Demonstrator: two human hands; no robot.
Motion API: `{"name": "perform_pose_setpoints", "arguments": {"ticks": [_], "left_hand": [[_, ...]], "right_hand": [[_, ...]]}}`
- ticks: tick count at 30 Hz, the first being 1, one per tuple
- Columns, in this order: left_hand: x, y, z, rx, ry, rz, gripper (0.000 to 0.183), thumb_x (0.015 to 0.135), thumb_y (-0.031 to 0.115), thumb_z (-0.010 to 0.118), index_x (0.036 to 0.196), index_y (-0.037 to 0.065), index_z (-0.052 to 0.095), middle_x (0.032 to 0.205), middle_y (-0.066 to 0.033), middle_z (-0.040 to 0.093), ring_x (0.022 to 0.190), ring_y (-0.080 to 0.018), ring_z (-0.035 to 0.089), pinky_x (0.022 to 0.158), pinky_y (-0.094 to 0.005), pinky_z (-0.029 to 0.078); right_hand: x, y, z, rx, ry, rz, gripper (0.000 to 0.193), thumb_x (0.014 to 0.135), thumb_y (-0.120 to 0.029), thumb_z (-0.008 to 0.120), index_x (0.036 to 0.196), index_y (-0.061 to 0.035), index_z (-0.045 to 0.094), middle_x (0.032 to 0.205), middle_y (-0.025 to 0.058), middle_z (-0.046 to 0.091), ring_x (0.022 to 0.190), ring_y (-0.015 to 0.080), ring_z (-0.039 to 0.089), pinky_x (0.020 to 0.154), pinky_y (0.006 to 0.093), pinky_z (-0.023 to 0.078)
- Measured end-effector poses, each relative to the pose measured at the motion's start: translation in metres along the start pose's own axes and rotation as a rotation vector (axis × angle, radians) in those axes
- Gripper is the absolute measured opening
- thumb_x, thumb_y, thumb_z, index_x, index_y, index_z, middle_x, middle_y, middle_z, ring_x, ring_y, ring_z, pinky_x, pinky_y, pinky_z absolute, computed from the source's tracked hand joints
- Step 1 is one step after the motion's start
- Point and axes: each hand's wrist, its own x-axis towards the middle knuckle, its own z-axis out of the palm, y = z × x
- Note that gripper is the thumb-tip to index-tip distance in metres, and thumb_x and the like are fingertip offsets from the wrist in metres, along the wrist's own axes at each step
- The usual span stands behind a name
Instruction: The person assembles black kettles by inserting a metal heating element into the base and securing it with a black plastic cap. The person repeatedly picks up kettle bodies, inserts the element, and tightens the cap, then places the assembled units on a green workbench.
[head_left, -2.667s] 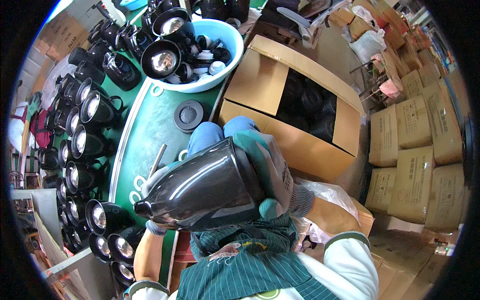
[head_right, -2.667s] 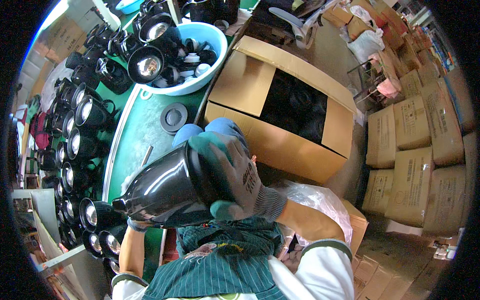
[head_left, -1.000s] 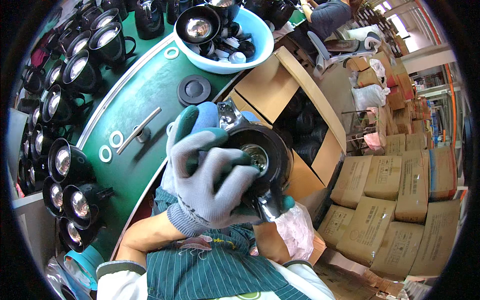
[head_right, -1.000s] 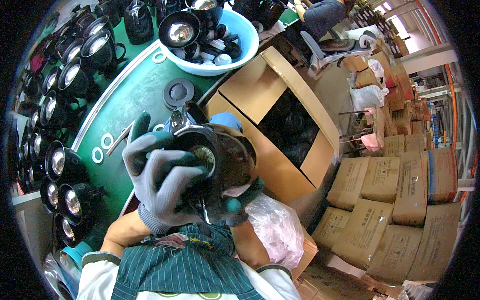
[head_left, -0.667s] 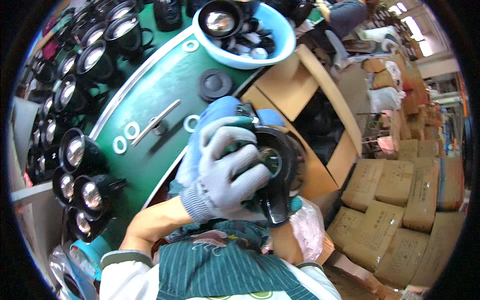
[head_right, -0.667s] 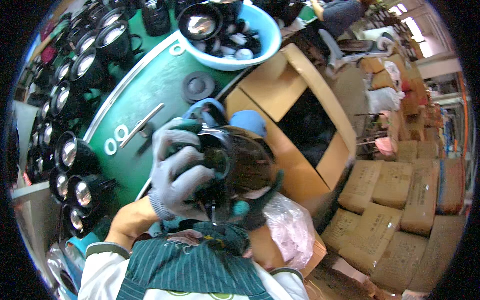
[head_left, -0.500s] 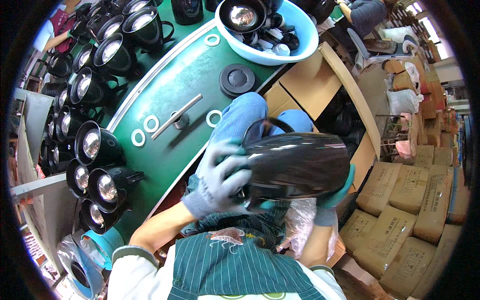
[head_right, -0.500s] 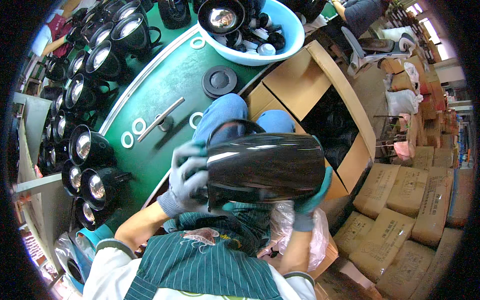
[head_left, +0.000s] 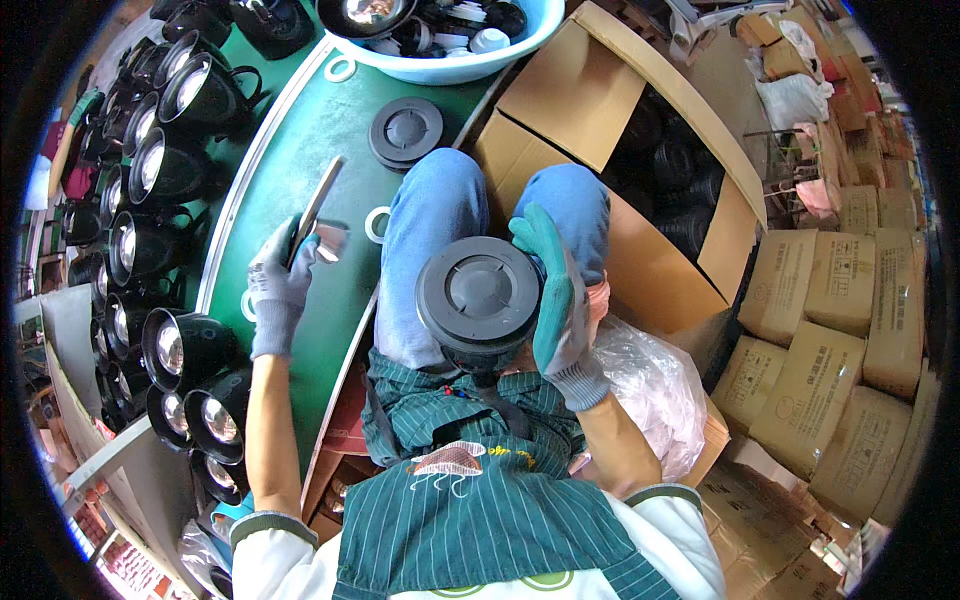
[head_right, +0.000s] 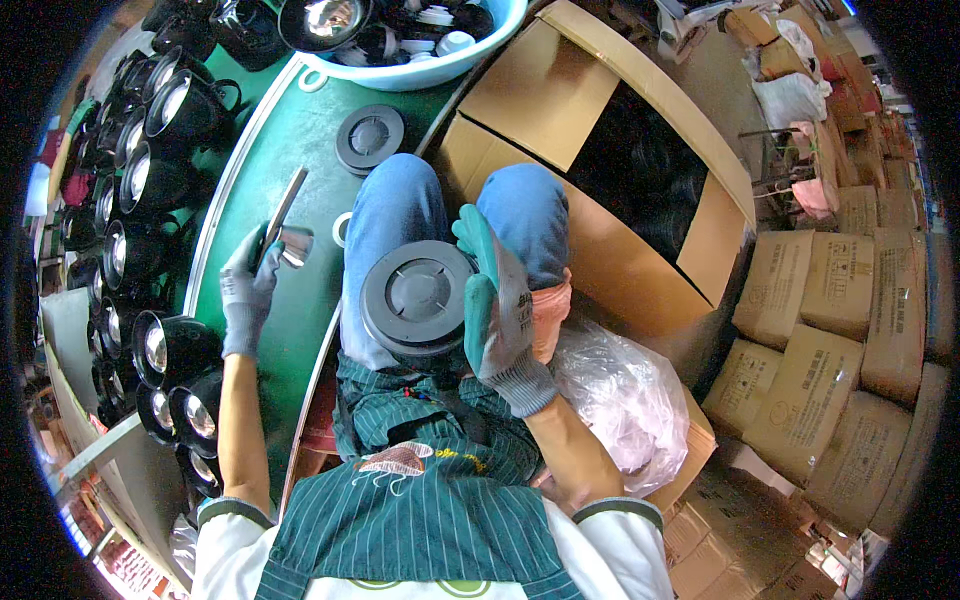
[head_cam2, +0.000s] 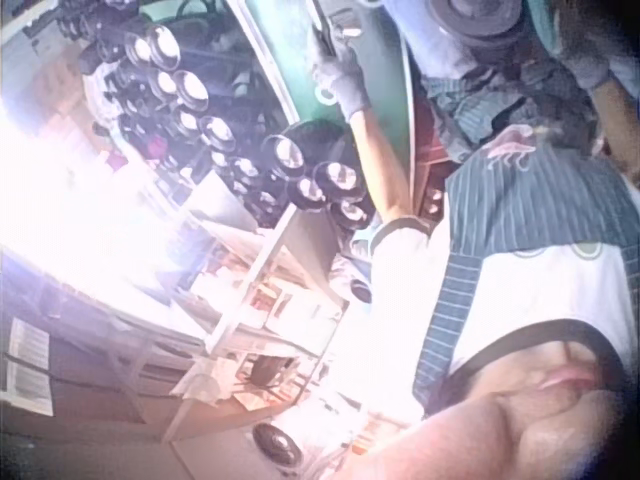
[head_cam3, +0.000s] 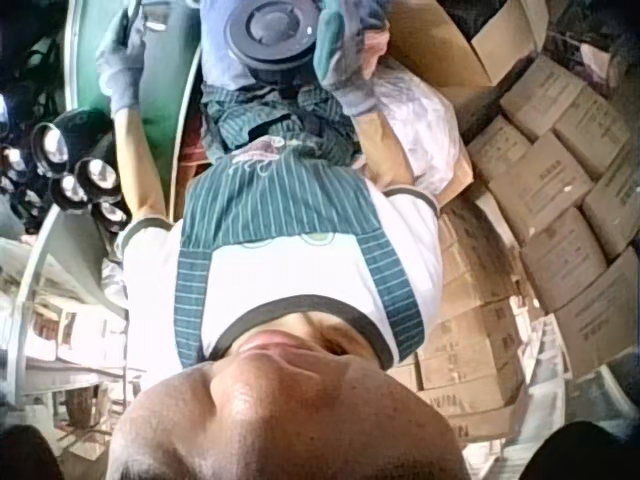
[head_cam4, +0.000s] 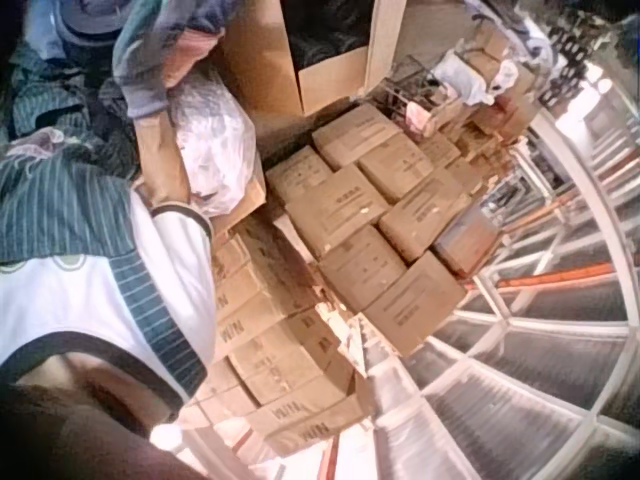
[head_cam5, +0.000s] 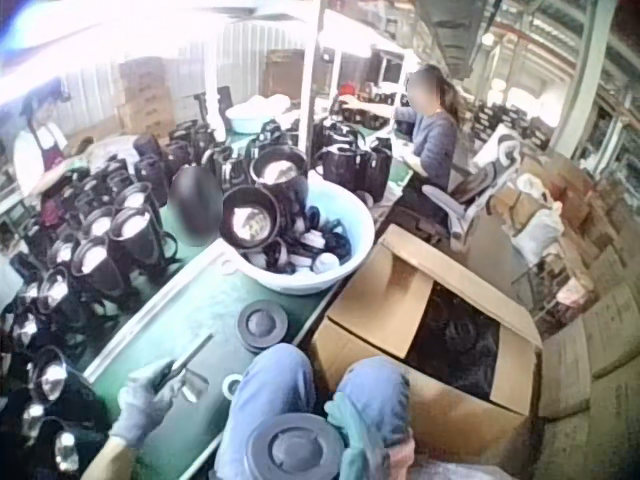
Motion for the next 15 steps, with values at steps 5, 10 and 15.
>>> {"name": "perform_pose_setpoints", "arguments": {"ticks": [5, 10, 15], "left_hand": [[0.012, 0.112, -0.041, -0.388, -0.424, 0.336, 0.049, 0.084, 0.014, 0.079, 0.131, 0.006, 0.068, 0.108, -0.0143, 0.073, 0.095, -0.0265, 0.073, 0.086, -0.0404, 0.058], [0.021, 0.17, -0.043, -0.04, -0.579, 0.688, 0.057, 0.081, 0.034, 0.081, 0.132, 0.013, 0.065, 0.095, -0.0125, 0.065, 0.085, -0.0323, 0.068, 0.072, -0.0412, 0.055], [-0.021, 0.209, -0.043, 0.154, -0.428, 0.607, 0.059, 0.081, 0.035, 0.08, 0.131, 0.011, 0.063, 0.092, -0.0104, 0.063, 0.083, -0.0301, 0.067, 0.069, -0.0404, 0.055]], "right_hand": [[-0.004, 0.009, 0.012, -0.062, -0.069, 0.062, 0.079, 0.106, -0.057, 0.04, 0.16, -0.0006, 0.029, 0.144, 0.0218, 0.057, 0.128, 0.0301, 0.059, 0.116, 0.0409, 0.039], [0.009, -0.003, 0.006, 0.611, 0.237, 0.213, 0.076, 0.106, -0.057, 0.039, 0.157, -0.0004, 0.035, 0.138, 0.0232, 0.061, 0.124, 0.0302, 0.062, 0.111, 0.0441, 0.045], [0.064, 0.019, -0.005, 1.178, -0.167, 0.261, 0.06, 0.11, -0.042, 0.044, 0.145, 0.0054, 0.049, 0.091, 0.0128, 0.07, 0.093, 0.0281, 0.069, 0.104, 0.0473, 0.051]]}}
